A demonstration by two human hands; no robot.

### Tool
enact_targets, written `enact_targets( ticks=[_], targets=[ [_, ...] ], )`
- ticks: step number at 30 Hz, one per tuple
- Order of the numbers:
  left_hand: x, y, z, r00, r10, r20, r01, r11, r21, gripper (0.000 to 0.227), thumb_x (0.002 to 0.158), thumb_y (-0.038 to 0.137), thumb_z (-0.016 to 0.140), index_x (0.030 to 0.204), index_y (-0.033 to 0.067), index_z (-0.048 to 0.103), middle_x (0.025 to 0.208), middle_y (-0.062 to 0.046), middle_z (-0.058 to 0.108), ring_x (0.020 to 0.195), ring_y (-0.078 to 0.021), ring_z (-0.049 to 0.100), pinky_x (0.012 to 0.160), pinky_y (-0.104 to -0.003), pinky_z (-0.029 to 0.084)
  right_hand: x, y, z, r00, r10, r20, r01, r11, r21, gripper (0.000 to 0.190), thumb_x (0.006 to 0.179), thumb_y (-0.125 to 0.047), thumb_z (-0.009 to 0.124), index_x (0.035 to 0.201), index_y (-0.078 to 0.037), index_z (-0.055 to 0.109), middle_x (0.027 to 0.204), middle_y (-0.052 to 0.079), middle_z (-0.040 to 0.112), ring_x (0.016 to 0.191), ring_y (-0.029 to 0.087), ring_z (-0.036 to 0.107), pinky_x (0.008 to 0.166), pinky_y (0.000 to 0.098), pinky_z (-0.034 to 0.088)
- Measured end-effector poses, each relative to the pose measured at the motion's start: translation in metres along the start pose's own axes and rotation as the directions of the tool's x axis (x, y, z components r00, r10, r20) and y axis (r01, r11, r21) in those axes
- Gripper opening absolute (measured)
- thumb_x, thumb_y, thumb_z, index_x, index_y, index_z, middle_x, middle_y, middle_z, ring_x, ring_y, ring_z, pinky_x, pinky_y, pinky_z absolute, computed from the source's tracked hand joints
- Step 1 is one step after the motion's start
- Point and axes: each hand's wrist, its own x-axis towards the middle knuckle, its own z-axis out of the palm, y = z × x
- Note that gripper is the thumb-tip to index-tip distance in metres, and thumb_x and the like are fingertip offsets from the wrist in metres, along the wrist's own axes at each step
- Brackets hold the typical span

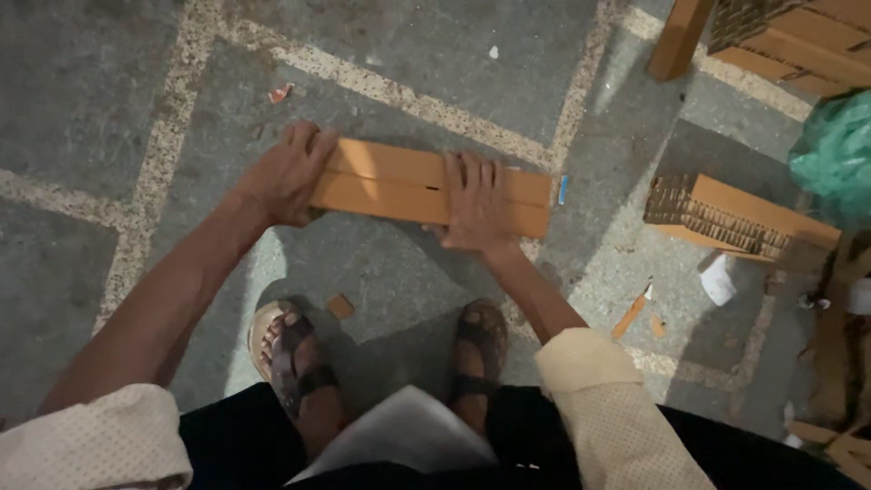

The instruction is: The person assembles flat cardboard pieces into rectangular boxes by folding and interlocking the flaps. They handle the pieces one at a time, folding the sides and pressing the joints to secure the structure.

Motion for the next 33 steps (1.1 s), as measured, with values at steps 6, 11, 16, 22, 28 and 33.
enact_targets(
  ticks=[6,11,16,22,28,33],
  targets=[
    [-0.002,-0.002,0.008,0.996,-0.032,0.08,0.034,0.999,-0.026,0.109,0.061,0.031,0.093,0.142,-0.0012,0.027,0.128,-0.03,0.042,0.121,-0.0474,0.049,0.098,-0.051,0.053,-0.007,0.005,0.011,1.0,-0.017,-0.027,0.016,1.0,-0.025,0.102,0.078,-0.057,0.075,0.153,0.002,0.038,0.143,0.026,0.046,0.132,0.045,0.044,0.115,0.0619,0.03],
    [0.0,-0.003,0.005,0.986,-0.083,0.145,0.084,0.996,0.001,0.109,0.066,0.029,0.092,0.147,0.0008,0.024,0.133,-0.03,0.04,0.121,-0.0473,0.049,0.093,-0.05,0.055,-0.005,0.005,0.011,0.998,0.023,0.051,-0.019,0.997,-0.072,0.104,0.073,-0.055,0.079,0.15,0.0,0.037,0.14,0.027,0.046,0.129,0.045,0.044,0.112,0.0623,0.029],
    [0.003,-0.001,0.004,0.999,-0.036,0.024,0.036,0.999,0.001,0.112,0.058,0.029,0.096,0.142,0.0044,0.027,0.134,-0.027,0.04,0.122,-0.0462,0.048,0.097,-0.052,0.052,0.01,-0.013,0.0,0.989,0.078,0.129,-0.069,0.995,-0.072,0.124,0.059,-0.063,0.085,0.154,-0.002,0.031,0.139,0.027,0.044,0.128,0.047,0.041,0.109,0.0654,0.027],
    [0.001,-0.001,-0.003,0.996,-0.056,0.065,0.056,0.998,0.005,0.117,0.06,0.026,0.094,0.15,0.0031,0.024,0.13,-0.025,0.042,0.122,-0.0432,0.048,0.1,-0.05,0.053,0.025,-0.038,0.019,0.999,0.038,0.013,-0.037,0.995,-0.091,0.124,0.065,-0.07,0.079,0.154,-0.001,0.028,0.134,0.028,0.044,0.127,0.048,0.041,0.111,0.0695,0.025],
    [0.002,0.002,0.005,0.98,-0.115,0.165,0.113,0.993,0.023,0.115,0.063,0.032,0.094,0.148,0.0007,0.022,0.13,-0.025,0.04,0.124,-0.0412,0.044,0.096,-0.048,0.055,0.012,-0.028,0.031,1.0,-0.014,-0.002,0.014,0.992,-0.122,0.114,0.082,-0.071,0.073,0.159,-0.001,0.027,0.137,0.026,0.044,0.13,0.045,0.043,0.113,0.0672,0.029],
    [0.0,0.005,-0.006,0.997,-0.05,0.057,0.05,0.999,0.004,0.111,0.062,0.03,0.094,0.147,0.0042,0.026,0.131,-0.023,0.042,0.124,-0.0414,0.046,0.098,-0.048,0.054,0.023,-0.035,0.02,0.982,0.109,0.155,-0.087,0.986,-0.141,0.122,0.066,-0.072,0.077,0.156,-0.005,0.029,0.136,0.026,0.044,0.127,0.046,0.042,0.109,0.0657,0.029]
  ],
)
